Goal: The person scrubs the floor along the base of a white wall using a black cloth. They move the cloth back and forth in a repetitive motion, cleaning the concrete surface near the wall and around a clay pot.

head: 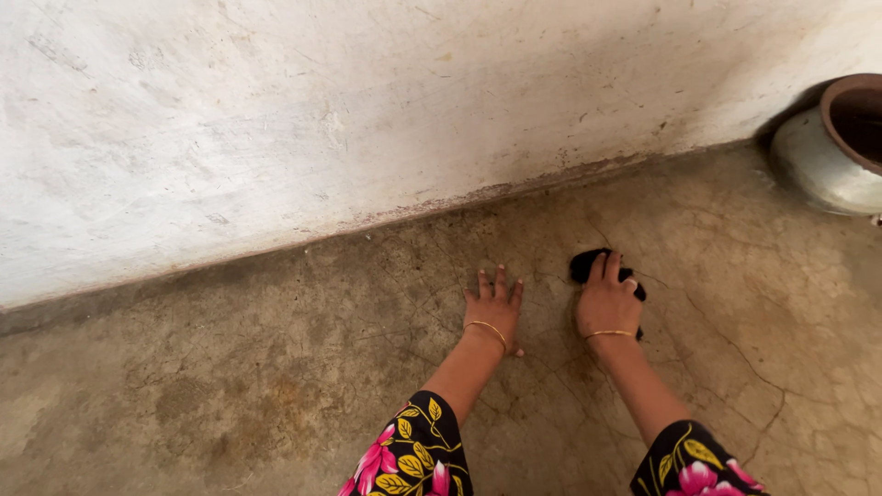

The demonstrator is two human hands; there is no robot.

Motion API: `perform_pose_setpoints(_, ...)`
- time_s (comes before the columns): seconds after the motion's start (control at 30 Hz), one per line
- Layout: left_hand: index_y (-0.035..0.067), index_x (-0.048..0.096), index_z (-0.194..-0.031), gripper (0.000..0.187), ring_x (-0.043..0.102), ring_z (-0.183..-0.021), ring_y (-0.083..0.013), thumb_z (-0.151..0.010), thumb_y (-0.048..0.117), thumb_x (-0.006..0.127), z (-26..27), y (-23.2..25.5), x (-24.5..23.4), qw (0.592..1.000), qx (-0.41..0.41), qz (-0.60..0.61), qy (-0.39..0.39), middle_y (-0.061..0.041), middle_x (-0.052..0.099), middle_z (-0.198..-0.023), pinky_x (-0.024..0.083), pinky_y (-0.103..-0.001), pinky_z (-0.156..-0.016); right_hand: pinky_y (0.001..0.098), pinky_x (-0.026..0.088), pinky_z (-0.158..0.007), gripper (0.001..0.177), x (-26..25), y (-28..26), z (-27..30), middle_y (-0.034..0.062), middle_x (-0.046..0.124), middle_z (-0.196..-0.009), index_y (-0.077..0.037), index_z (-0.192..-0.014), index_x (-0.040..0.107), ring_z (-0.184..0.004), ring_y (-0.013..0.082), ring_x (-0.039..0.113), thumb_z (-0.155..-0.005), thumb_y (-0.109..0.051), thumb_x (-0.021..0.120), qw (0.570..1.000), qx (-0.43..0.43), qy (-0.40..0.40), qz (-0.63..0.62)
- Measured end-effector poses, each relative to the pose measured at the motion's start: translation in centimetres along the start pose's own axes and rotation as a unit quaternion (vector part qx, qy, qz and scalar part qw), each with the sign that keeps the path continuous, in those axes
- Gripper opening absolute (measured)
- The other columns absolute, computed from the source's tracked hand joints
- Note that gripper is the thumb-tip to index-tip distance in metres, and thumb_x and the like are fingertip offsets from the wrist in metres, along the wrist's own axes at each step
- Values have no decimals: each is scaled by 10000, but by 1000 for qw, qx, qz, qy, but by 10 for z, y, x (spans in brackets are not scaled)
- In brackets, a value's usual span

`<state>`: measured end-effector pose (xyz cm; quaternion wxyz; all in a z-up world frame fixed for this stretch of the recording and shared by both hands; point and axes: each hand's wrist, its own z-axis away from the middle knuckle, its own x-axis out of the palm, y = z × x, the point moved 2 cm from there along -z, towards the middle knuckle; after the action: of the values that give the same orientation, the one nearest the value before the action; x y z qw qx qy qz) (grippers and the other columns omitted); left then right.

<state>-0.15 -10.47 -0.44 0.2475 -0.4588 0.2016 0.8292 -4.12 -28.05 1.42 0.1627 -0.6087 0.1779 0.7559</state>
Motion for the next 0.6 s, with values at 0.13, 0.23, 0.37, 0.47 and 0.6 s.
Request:
perform_pose_setpoints(0.13, 164, 3, -1653, 1301, 16, -1545, -500, -759, 611, 837, 2, 3, -3, 998, -1, -30, -48, -224, -104, -1704, 247, -663, -1183, 461, 638, -741, 654, 4, -16, 23, 173, 218, -1678, 17, -1575, 260, -1179, 469, 590, -971, -129, 462, 1000, 0, 14, -13)
perform_pose_setpoints(0.23, 154, 0, -1660, 1296, 28, -1544, -509, -774, 592, 838, 3, 5, -6, 998, -5, -39, -56, -234, -102, -1707, 244, -655, -1192, 456, 640, -734, 674, 9, -36, 40, 163, 208, -1663, 8, -1571, 250, -1209, 444, 573, -952, -131, 479, 1000, -11, -19, -11)
perform_pose_setpoints(0.37, 121, 3, -1661, 1307, 52, -1539, -531, -775, 563, 856, 0, 9, -9, 997, -13, -48, -64, -256, -93, -1703, 253, -639, -1194, 433, 632, -795, 675, 16, -50, 53, 126, 261, -1666, -31, -1550, 327, -1198, 408, 598, -926, -168, 546, 997, -73, 16, -17)
perform_pose_setpoints(0.47, 96, 10, -1661, 1318, 71, -1533, -547, -770, 539, 874, -3, 12, -8, 997, -17, -53, -62, -274, -78, -1700, 265, -632, -1189, 449, 626, -803, 659, 19, -43, 43, 83, 306, -1640, -68, -1538, 363, -1183, 404, 602, -926, -187, 575, 995, -79, 27, -58)
perform_pose_setpoints(0.6, 96, -2, -1648, 1313, 74, -1523, -550, -773, 556, 862, -4, 14, -9, 996, -8, -62, -70, -269, -90, -1696, 269, -635, -1186, 465, 626, -789, 637, 15, -23, 18, 38, 338, -1640, -128, -1556, 389, -1183, 405, 607, -945, -145, 566, 994, -71, 50, -62)
